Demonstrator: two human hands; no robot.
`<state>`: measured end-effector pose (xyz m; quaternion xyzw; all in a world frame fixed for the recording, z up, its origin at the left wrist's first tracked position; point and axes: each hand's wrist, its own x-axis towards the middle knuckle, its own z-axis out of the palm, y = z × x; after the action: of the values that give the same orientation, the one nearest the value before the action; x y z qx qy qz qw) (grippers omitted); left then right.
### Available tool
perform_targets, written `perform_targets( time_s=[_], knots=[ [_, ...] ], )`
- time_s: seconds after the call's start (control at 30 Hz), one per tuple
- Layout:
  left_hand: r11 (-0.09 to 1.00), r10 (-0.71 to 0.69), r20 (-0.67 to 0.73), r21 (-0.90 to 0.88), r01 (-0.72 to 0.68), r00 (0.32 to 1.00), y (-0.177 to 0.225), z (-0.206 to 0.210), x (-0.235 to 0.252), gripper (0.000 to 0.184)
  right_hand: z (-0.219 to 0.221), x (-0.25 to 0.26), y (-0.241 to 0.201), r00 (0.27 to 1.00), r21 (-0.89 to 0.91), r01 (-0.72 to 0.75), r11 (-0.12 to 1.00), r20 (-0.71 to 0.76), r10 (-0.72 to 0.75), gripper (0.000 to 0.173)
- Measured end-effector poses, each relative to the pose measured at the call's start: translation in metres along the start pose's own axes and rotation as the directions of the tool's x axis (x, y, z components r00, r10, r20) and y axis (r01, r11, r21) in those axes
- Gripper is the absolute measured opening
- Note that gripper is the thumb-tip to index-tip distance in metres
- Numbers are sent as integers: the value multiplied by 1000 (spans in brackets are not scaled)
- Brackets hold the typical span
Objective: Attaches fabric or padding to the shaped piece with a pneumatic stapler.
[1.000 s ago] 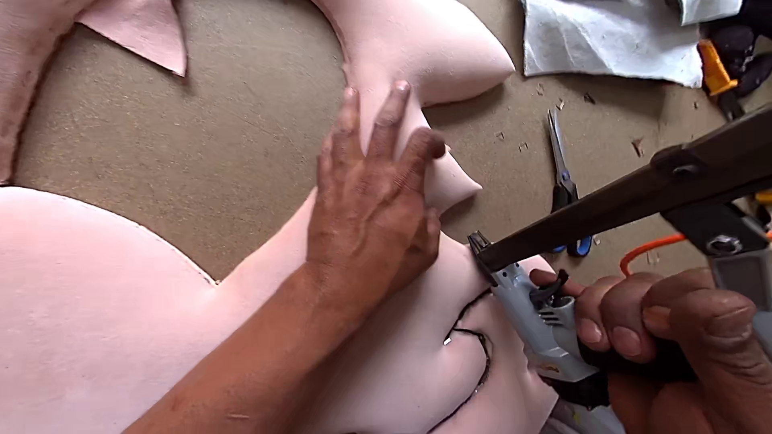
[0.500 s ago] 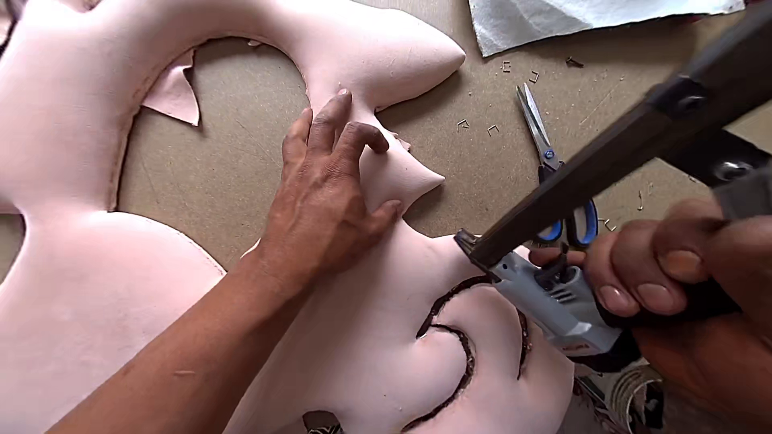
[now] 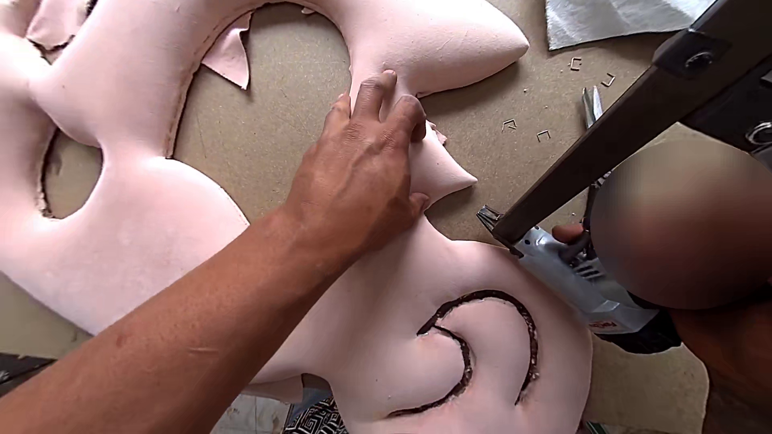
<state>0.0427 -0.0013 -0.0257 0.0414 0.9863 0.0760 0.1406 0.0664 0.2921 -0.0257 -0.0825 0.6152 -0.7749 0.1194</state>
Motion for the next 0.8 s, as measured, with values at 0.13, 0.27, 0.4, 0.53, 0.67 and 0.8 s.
perform_targets(
  time_s=[0.13,0.27,0.4,0.53,0.67,0.8],
  knots=[
    [999,-11,2,53,11,1000,5,0,0,72,12,-2,5,997,8,24,1000,-70,-23,24],
    [1000,3,-77,11,-2,997,1,9,-8,66,11,-2,10,998,43,18,999,-61,-15,24],
    [984,85,-264,-128,-122,961,-10,25,-33,47,-5,7,3,999,-24,-1,1000,48,3,25],
    [902,329,-441,-114,-415,835,-31,46,-79,20,-23,25,-12,988,-100,-12,995,154,28,27],
    [881,440,-346,-16,-474,829,-33,52,-90,40,-35,42,-19,970,-152,-12,988,236,49,30],
    [879,458,-277,-2,-477,845,-32,58,-76,51,-44,66,-18,905,-176,-22,984,414,95,29]
  ],
)
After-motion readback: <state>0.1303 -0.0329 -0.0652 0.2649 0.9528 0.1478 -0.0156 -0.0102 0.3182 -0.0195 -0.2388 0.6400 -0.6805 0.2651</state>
